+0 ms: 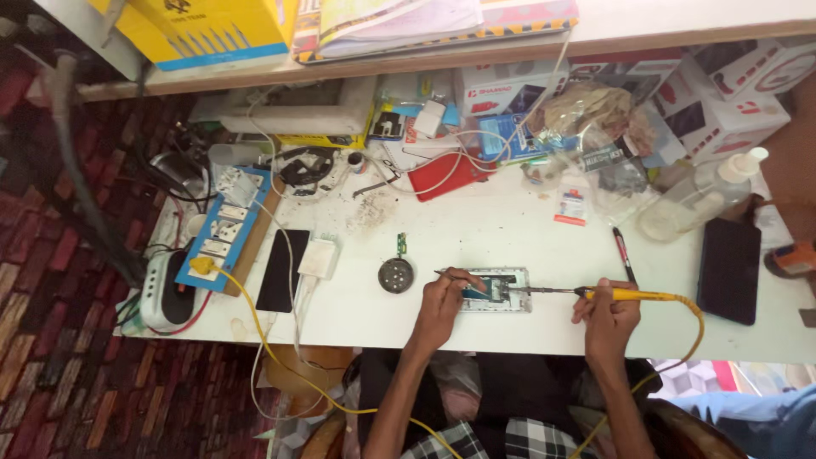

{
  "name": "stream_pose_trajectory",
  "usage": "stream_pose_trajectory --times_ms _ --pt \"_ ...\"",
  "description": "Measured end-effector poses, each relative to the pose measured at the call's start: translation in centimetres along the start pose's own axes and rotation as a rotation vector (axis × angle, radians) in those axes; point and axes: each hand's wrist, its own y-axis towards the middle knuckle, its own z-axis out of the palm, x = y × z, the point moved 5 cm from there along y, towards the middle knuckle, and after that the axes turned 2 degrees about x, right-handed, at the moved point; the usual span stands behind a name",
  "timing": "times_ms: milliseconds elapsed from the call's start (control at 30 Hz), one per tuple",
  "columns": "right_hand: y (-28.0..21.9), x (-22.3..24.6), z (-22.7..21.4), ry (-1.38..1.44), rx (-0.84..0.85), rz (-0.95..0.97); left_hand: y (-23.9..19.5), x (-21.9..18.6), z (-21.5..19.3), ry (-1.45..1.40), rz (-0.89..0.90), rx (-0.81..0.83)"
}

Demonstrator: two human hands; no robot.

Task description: The person uses a soldering iron and tweezers to work on a small electronic circuit board placed on a cluttered workbench. The person repeatedly applies the soldering iron to specific points on the board while holding components with tweezers.

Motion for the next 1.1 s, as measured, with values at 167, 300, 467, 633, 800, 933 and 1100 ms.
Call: stream_pose_trajectory --times_ms 167,300,467,633,800,933,1100 --pt "-0.1 0.3 0.1 0.030 -0.008 0.012 -0.2 -1.0 0.2 -0.029 0.114 0.016" --pt "0.2 0.8 0.2 0.070 0.011 -0.040 0.0 -0.7 0.4 -0.026 0.048 -0.006" --pt "-0.2 0.3 0.7 0.013 0.023 -0.009 0.1 -0.7 -0.3 -0.037 0.041 -0.024" --pt "-0.2 0.7 0.7 0.028 0.024 -0.024 0.3 -1.3 -0.2 0.002 0.071 -0.012" --pt "-0.2 1.2 0.9 0.054 0.021 0.003 -0.1 -2.2 0.3 0.073 0.120 -0.038" --pt "-0.1 1.5 0.9 0.039 0.006 -0.008 -0.2 -3.2 0.5 0.152 0.254 -0.058" --pt "-0.2 1.7 0.9 0.035 0.009 -0.014 -0.3 -3.4 0.6 0.192 0.237 -0.058"
